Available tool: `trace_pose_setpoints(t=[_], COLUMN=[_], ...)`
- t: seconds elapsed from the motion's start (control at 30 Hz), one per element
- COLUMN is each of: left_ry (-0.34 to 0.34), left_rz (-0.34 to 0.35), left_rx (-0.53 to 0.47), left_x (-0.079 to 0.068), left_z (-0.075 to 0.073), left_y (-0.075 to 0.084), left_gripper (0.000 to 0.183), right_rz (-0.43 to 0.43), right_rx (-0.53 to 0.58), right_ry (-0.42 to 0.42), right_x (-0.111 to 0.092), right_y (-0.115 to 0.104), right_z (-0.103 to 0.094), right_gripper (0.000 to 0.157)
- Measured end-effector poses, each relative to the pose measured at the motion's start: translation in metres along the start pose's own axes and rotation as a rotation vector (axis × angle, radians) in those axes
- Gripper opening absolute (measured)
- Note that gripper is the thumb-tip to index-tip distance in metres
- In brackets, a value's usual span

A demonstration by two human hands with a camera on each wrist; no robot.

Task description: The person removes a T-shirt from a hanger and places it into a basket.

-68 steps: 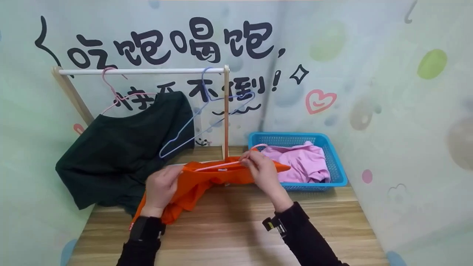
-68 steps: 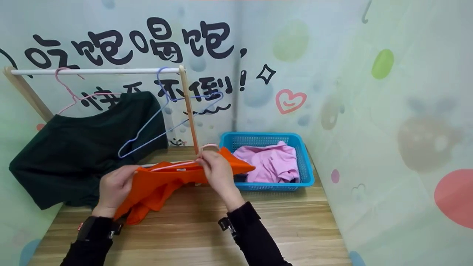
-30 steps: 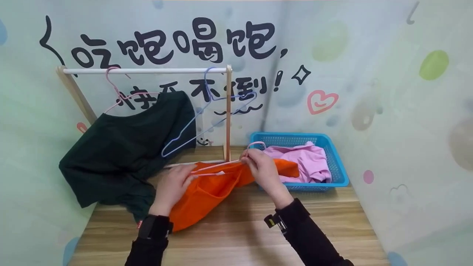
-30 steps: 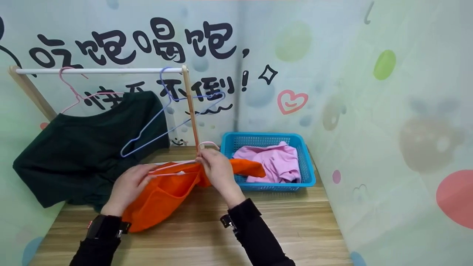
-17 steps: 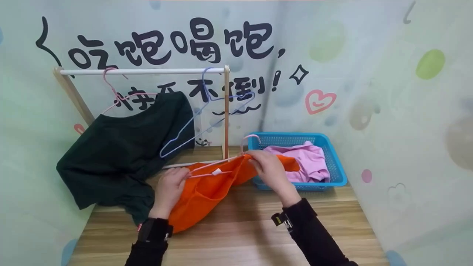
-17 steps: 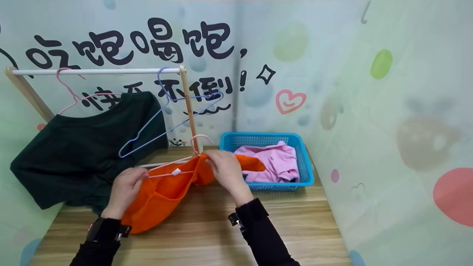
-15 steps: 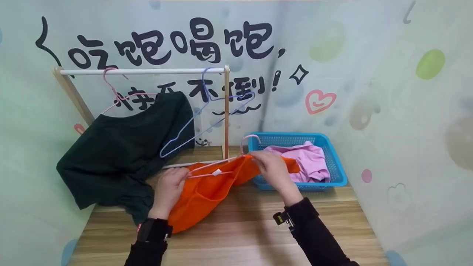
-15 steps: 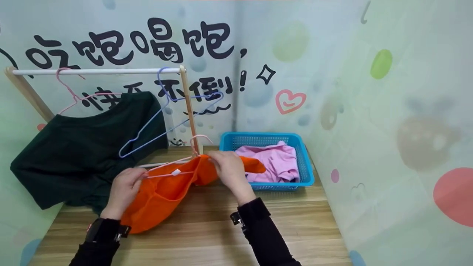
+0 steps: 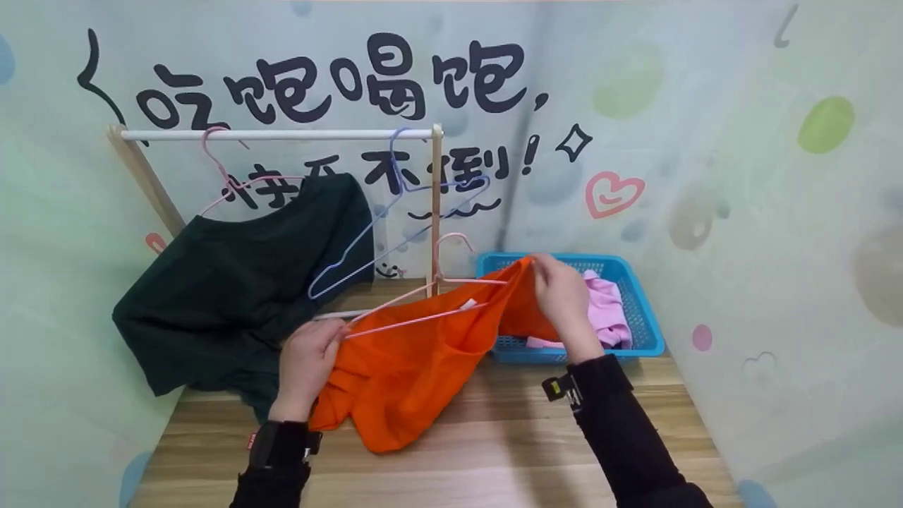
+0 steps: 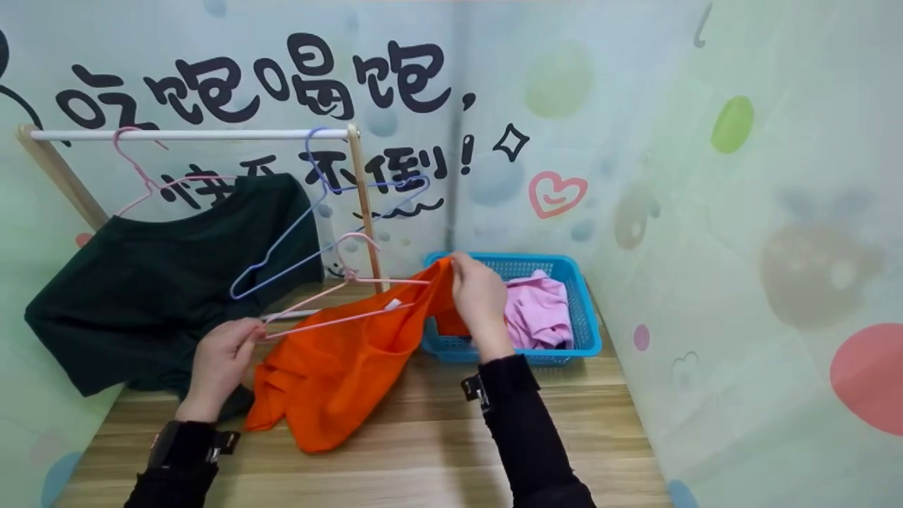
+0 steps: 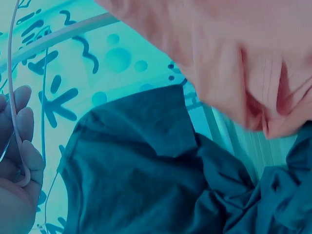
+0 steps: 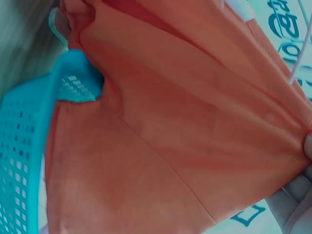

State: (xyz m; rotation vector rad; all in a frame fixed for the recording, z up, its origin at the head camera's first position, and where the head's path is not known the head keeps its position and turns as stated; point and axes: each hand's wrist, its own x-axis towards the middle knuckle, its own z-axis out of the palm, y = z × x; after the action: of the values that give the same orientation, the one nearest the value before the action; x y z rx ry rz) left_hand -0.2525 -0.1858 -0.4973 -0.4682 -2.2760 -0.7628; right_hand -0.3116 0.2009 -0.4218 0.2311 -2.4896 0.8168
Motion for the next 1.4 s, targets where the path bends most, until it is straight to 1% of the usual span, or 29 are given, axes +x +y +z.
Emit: trace_pose_setpoints(t=[0.17, 0.3, 0.4, 0.53, 0.6, 0.7, 0.77, 0.9, 0.97, 1.07, 1.17, 1.3, 1.4], left_ry=[0.078, 0.117, 0.127, 0.147, 0.149, 0.13, 0.108, 0.057, 0.033, 0.029, 0.058, 0.132, 0.182], left_rz=[0.046, 0.065, 0.075, 0.078, 0.074, 0.071, 0.086, 0.124, 0.121, 0.099, 0.063, -0.008, -0.062], left_rx=[0.016, 0.008, 0.003, -0.007, -0.016, -0.03, -0.041, -0.046, -0.042, -0.045, -0.07, -0.128, -0.137], left_x=[-0.002, -0.004, -0.005, -0.007, -0.008, -0.01, -0.012, -0.014, -0.015, -0.016, -0.019, -0.021, -0.021], left_z=[-0.014, -0.027, -0.036, -0.046, -0.05, -0.054, -0.055, -0.054, -0.053, -0.05, -0.049, -0.05, -0.054], left_y=[-0.005, -0.01, -0.012, -0.014, -0.014, -0.014, -0.016, -0.018, -0.019, -0.02, -0.022, -0.023, -0.022], left_gripper=[0.008, 0.007, 0.006, 0.005, 0.004, 0.002, 0.006, 0.004, 0.005, 0.006, 0.01, 0.013, 0.012], right_rz=[0.109, 0.169, 0.18, 0.21, 0.232, 0.245, 0.233, 0.164, 0.127, 0.104, 0.086, 0.048, -0.007], right_rx=[0.062, 0.118, 0.144, 0.162, 0.163, 0.162, 0.168, 0.175, 0.181, 0.217, 0.247, 0.281, 0.251], right_ry=[0.077, 0.13, 0.183, 0.227, 0.228, 0.223, 0.207, 0.161, 0.129, 0.068, 0.011, -0.058, -0.116], right_x=[0.006, 0.006, 0.008, 0.011, 0.011, 0.01, 0.007, -0.001, -0.006, -0.014, -0.022, -0.036, -0.051], right_y=[0.01, 0.017, 0.022, 0.028, 0.03, 0.031, 0.029, 0.023, 0.021, 0.02, 0.023, 0.026, 0.026], right_z=[-0.012, -0.025, -0.037, -0.051, -0.055, -0.056, -0.053, -0.038, -0.03, -0.018, -0.007, 0.008, 0.024], right_gripper=[0.028, 0.029, 0.029, 0.032, 0.033, 0.034, 0.033, 0.029, 0.027, 0.025, 0.025, 0.025, 0.024])
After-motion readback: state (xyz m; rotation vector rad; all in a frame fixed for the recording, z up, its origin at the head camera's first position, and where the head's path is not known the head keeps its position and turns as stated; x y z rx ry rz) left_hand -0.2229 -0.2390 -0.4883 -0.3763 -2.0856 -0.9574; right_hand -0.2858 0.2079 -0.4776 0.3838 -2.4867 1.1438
